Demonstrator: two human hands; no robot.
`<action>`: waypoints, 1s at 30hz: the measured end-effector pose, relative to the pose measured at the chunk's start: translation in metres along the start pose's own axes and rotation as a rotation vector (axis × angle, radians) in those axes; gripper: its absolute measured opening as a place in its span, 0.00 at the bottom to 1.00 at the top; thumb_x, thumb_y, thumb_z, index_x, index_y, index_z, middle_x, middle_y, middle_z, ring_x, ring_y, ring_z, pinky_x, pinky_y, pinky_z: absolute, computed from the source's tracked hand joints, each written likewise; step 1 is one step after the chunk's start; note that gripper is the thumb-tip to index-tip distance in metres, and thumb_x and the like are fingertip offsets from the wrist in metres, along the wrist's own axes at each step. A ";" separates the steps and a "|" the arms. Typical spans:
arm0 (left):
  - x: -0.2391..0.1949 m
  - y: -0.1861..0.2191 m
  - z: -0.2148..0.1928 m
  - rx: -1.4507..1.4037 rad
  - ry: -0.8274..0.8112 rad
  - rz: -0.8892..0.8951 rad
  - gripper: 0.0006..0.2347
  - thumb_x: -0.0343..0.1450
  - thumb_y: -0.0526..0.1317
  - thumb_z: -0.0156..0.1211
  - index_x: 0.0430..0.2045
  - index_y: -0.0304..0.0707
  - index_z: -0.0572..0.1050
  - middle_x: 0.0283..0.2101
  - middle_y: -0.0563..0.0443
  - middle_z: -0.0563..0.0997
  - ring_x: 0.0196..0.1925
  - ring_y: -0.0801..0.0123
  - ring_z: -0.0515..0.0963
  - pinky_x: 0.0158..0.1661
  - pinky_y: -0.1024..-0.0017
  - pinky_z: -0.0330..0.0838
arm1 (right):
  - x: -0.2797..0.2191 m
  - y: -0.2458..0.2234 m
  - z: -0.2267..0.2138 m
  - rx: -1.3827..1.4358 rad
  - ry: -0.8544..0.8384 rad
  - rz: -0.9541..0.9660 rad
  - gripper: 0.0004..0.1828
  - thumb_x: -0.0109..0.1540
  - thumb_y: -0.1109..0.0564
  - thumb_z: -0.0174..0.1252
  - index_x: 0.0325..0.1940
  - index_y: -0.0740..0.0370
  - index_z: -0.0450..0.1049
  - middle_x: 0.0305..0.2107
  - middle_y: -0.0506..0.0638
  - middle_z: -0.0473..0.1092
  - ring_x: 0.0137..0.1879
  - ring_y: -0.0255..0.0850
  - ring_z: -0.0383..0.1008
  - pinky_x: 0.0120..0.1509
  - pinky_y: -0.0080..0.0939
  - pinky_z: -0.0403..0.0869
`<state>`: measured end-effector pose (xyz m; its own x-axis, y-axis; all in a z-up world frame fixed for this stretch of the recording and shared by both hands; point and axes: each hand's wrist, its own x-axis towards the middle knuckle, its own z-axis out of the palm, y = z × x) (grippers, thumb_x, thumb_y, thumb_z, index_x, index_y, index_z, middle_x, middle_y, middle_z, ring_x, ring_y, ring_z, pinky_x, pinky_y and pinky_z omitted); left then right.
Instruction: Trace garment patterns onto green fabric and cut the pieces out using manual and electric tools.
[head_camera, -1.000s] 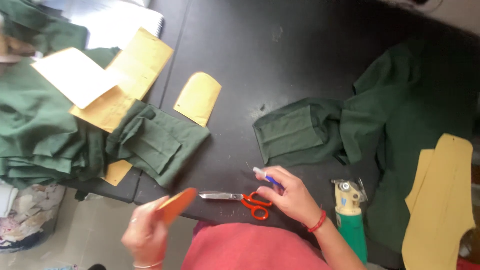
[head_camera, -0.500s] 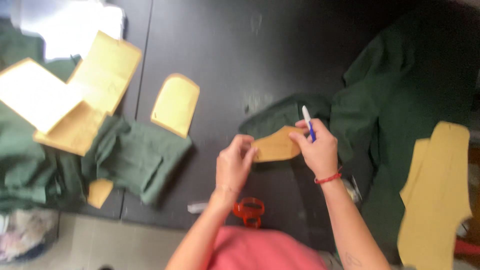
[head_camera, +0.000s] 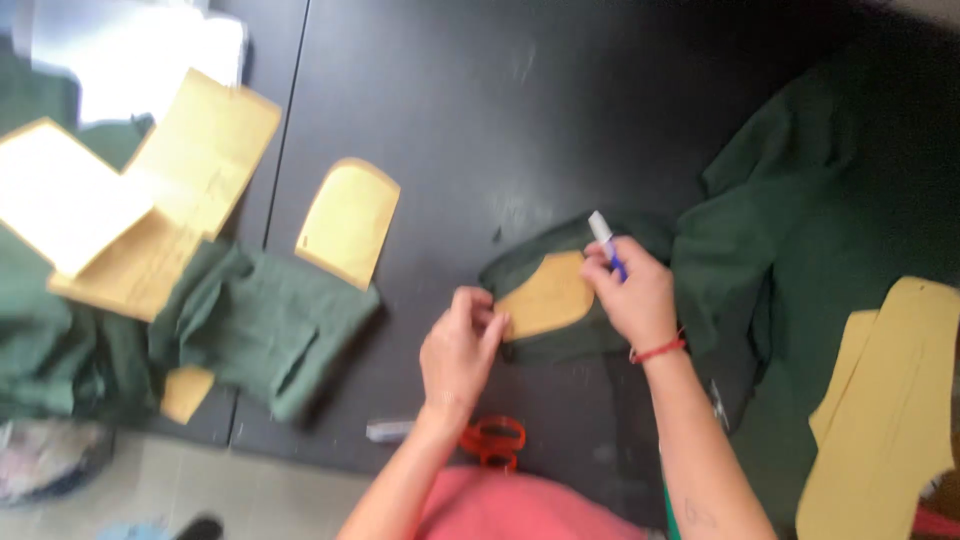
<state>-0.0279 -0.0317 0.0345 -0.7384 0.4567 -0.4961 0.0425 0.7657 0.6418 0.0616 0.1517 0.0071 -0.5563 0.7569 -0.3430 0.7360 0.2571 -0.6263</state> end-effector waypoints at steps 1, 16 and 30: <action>-0.004 -0.003 0.002 0.003 -0.011 -0.020 0.09 0.61 0.46 0.57 0.29 0.51 0.66 0.25 0.55 0.78 0.32 0.58 0.76 0.33 0.60 0.69 | -0.005 0.007 0.002 -0.004 -0.018 0.014 0.08 0.49 0.53 0.61 0.32 0.47 0.73 0.25 0.44 0.71 0.27 0.37 0.70 0.32 0.36 0.69; -0.006 0.004 -0.007 0.111 0.102 0.091 0.08 0.62 0.46 0.55 0.24 0.49 0.63 0.24 0.56 0.70 0.33 0.63 0.74 0.30 0.66 0.69 | -0.025 0.014 0.005 -0.070 0.079 -0.102 0.13 0.53 0.48 0.60 0.22 0.58 0.69 0.14 0.52 0.64 0.20 0.45 0.64 0.24 0.42 0.63; 0.060 -0.005 -0.002 0.441 -0.238 0.309 0.10 0.59 0.48 0.59 0.27 0.55 0.66 0.27 0.64 0.68 0.36 0.73 0.74 0.37 0.71 0.70 | -0.084 0.010 -0.019 0.103 0.151 0.297 0.14 0.55 0.54 0.50 0.44 0.51 0.70 0.32 0.46 0.72 0.41 0.46 0.69 0.47 0.45 0.66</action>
<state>-0.0738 -0.0095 0.0027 -0.4778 0.7391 -0.4748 0.5454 0.6733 0.4992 0.1232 0.1026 0.0427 -0.2549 0.8718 -0.4184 0.8099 -0.0439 -0.5849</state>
